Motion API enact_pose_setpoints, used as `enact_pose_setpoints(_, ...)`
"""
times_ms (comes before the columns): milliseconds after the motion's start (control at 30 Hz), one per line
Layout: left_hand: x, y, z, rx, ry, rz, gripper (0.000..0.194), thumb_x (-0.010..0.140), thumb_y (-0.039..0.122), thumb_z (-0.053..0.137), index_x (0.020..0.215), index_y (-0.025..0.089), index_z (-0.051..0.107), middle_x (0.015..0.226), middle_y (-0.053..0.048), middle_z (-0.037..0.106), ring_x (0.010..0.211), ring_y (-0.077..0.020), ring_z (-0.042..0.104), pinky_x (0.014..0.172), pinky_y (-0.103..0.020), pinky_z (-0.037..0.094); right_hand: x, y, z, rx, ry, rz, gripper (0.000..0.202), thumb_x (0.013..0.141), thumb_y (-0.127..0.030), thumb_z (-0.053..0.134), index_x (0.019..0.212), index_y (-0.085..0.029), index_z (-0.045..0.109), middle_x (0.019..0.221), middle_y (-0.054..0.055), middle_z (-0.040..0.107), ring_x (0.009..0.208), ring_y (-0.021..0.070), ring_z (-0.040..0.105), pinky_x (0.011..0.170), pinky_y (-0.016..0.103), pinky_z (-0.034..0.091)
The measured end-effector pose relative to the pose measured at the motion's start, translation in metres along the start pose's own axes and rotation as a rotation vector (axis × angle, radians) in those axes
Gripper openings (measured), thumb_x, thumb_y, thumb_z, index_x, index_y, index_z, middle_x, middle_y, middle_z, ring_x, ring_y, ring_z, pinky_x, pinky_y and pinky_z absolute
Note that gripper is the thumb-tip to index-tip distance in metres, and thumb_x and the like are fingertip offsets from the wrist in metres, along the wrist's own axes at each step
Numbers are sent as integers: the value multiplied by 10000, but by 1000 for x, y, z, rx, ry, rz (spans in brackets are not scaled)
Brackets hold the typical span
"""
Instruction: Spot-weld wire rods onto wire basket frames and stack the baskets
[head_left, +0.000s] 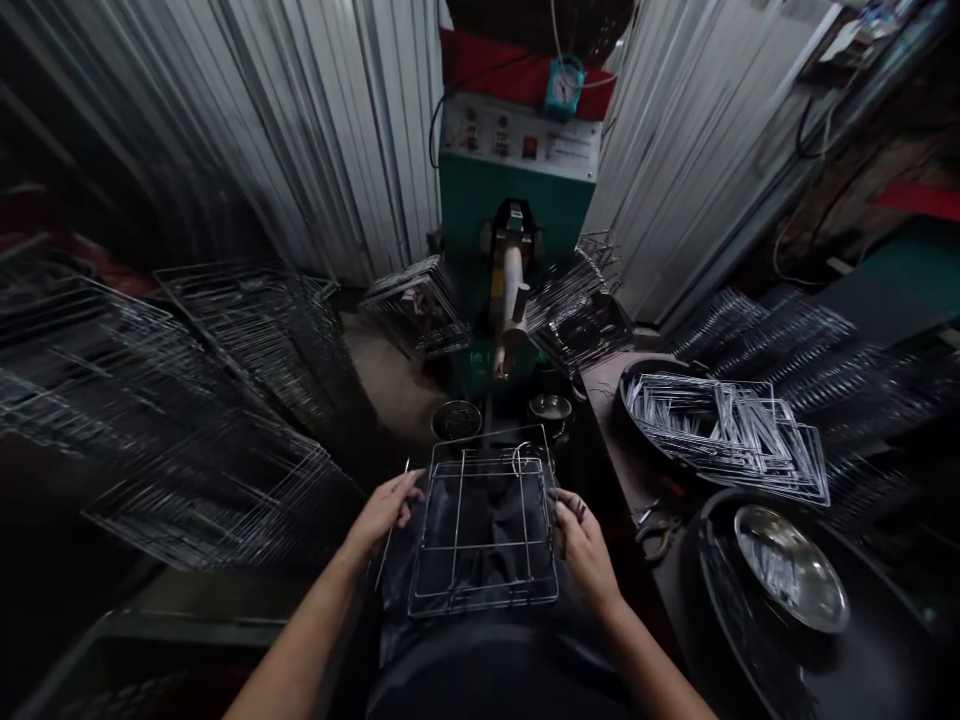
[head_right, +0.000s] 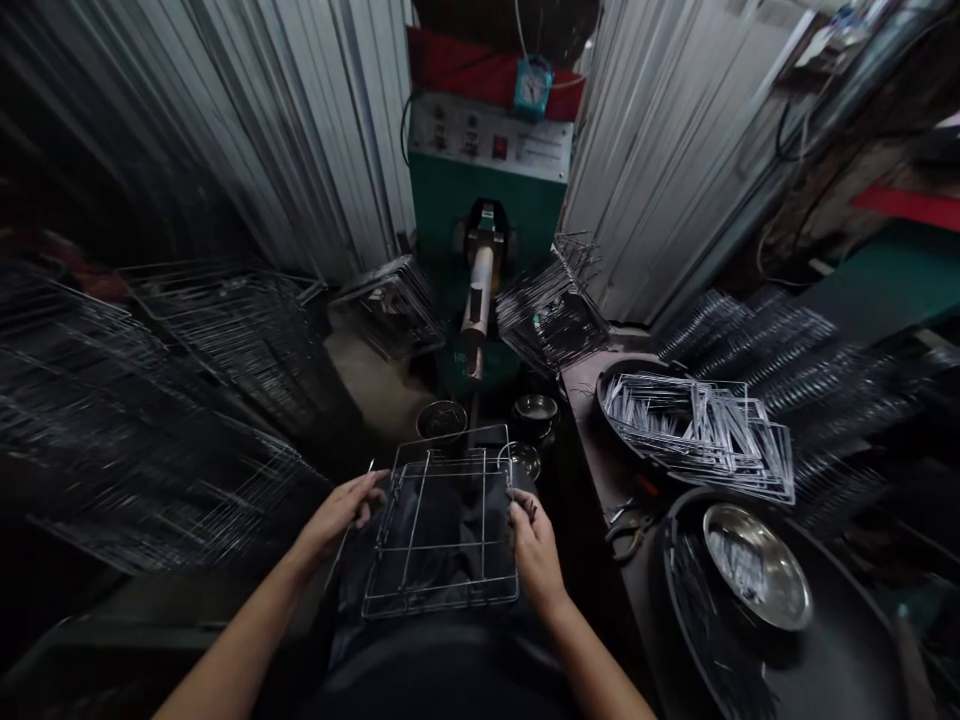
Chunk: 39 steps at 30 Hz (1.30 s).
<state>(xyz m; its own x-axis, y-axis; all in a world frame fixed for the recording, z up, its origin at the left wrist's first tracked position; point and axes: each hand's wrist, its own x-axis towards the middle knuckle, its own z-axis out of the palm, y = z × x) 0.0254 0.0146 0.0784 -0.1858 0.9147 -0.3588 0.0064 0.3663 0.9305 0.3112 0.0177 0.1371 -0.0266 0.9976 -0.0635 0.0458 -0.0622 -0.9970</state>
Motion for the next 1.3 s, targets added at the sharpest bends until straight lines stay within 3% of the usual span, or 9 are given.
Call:
enact_pose_setpoints(100,-4,-8,7,-57,-57,-45,802,712,692,435,1219,74,490,692,-50,594,399,-56,365,401,-207,276,-2,21,-10,-153,15,-21,372,798,-408,549,1097,-193,601,1079,85,641,1015,223,589,869,341,484)
enact_pose_setpoints(200,-9,-12,10,-94,-73,-17,808,664,659,562,1241,98,493,650,-12,581,418,-57,380,410,-201,299,-4,32,-20,-255,-10,-31,441,803,-411,544,1191,-201,562,1237,92,576,1176,244,500,1002,391,394)
enact_pose_setpoints(300,-13,-16,14,-136,-73,-18,864,599,593,681,1295,137,447,752,-20,635,550,-98,523,514,-219,423,-4,42,-25,-280,-62,-14,434,814,-423,537,1182,-196,577,1202,99,604,1160,256,520,990,406,405)
enact_pose_setpoints(400,-13,-21,16,-144,-58,-11,894,591,594,688,1319,151,418,1016,-78,662,852,-195,616,753,-311,503,-1,49,-26,-267,-88,6,408,822,-433,530,1148,-196,598,1160,101,630,1119,258,552,970,411,420)
enact_pose_setpoints(600,-4,-30,15,22,11,68,825,605,602,660,1273,152,479,1315,-112,492,1204,-284,466,1060,-425,319,10,59,-23,-233,-49,14,419,804,-407,540,1155,-184,588,1169,106,625,1115,257,555,979,420,413)
enact_pose_setpoints(800,-2,-32,15,36,11,56,806,628,572,651,1287,148,459,1312,-107,480,1223,-274,447,1076,-421,299,13,65,-21,-291,-70,-29,414,808,-313,509,1193,-179,576,1225,100,592,1156,238,526,1016,425,369)
enact_pose_setpoints(1000,-2,-37,15,110,28,11,729,641,522,652,1260,167,498,1302,-85,488,1230,-273,437,1078,-417,297,17,66,-27,-367,-120,-11,397,789,-270,505,1166,-195,607,1149,73,640,1087,229,573,982,412,398)
enact_pose_setpoints(1200,-12,-39,17,96,69,-3,717,678,497,628,1297,178,458,1326,-84,487,1234,-251,440,1066,-389,317,10,69,-27,-233,-137,51,412,792,-320,534,1189,-231,597,1225,47,601,1160,217,527,1015,398,368)
enact_pose_setpoints(1300,-17,-38,18,127,81,11,742,638,539,656,1266,178,497,1233,-91,576,1160,-245,504,1010,-355,381,8,72,-26,-181,-140,76,426,786,-356,544,1188,-228,600,1247,51,583,1190,221,501,1039,408,335)
